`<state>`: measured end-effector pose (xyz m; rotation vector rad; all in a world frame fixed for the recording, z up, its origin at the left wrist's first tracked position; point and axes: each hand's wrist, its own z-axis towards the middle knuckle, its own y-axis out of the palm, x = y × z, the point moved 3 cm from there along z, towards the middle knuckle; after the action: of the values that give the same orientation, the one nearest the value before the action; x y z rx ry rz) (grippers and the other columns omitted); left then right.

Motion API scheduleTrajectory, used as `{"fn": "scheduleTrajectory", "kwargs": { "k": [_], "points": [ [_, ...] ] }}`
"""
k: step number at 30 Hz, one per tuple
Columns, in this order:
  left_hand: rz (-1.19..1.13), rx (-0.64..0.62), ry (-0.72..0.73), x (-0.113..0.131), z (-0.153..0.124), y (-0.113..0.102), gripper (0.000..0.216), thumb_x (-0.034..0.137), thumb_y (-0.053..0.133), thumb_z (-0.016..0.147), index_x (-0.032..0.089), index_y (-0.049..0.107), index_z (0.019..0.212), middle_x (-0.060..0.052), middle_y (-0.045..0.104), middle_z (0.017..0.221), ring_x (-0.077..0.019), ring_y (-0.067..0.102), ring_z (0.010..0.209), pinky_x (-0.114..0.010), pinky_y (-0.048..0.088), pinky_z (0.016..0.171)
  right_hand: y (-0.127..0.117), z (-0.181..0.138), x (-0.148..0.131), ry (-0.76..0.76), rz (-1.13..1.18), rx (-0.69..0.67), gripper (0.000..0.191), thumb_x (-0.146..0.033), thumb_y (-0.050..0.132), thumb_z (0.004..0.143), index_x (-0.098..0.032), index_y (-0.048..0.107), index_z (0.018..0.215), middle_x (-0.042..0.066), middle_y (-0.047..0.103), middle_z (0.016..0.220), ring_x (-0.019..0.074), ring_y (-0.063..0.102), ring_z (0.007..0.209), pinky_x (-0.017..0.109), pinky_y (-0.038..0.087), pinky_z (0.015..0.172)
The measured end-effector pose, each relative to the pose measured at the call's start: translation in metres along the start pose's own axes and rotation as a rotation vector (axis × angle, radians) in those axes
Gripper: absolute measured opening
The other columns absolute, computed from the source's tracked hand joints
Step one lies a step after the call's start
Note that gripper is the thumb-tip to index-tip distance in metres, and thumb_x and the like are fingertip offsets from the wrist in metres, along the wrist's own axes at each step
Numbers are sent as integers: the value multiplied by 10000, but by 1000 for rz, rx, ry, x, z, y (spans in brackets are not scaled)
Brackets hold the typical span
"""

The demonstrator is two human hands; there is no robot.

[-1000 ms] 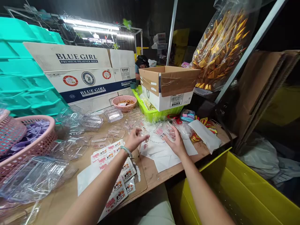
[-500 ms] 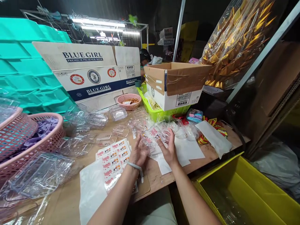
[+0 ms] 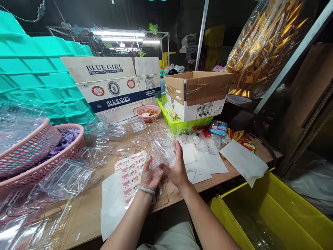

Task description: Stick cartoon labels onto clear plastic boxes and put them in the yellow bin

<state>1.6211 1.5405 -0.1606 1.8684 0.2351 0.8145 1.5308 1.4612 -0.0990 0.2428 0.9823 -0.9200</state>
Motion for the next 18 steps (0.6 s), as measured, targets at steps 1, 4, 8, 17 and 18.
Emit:
{"fn": "scheduleTrajectory", "kwargs": {
  "k": [1,4,8,17,18],
  "points": [
    [-30,28,5,0,-1,-1,334,352,557,862,181,590,1148,-105,691,1067,-235,646,1033,-422,499,945,-8,-1,4,-11,8,23,928,-705,548,750,-206,210,1455,137,303,1484,288,294,1381,481,277,1127],
    [-82,118,34,-2,-1,-1,245,301,527,878,171,608,1069,-116,699,1011,-253,663,983,-458,519,895,-51,-6,22,-19,-101,265,811,-663,515,804,-208,269,1428,134,331,1467,291,291,1377,520,220,1136],
    [-85,153,-5,-18,8,2,197,291,536,867,175,616,1004,-118,695,978,-254,672,935,-497,524,865,-81,-10,46,121,-159,204,692,-597,464,867,-244,280,1433,121,326,1480,280,305,1375,518,282,1104],
    [4,33,64,-25,16,15,226,271,620,827,199,635,1041,-55,706,953,-181,672,859,-345,540,817,-39,-9,66,193,-261,145,711,-515,668,753,-266,390,1359,110,467,1289,274,456,1225,444,464,942],
    [3,-9,83,-22,14,19,263,299,612,836,200,630,1079,-62,705,982,-185,669,892,-334,534,828,-40,-9,62,177,-251,138,660,-500,663,764,-274,418,1335,99,460,1277,264,460,1215,423,476,926]
  ]
}}
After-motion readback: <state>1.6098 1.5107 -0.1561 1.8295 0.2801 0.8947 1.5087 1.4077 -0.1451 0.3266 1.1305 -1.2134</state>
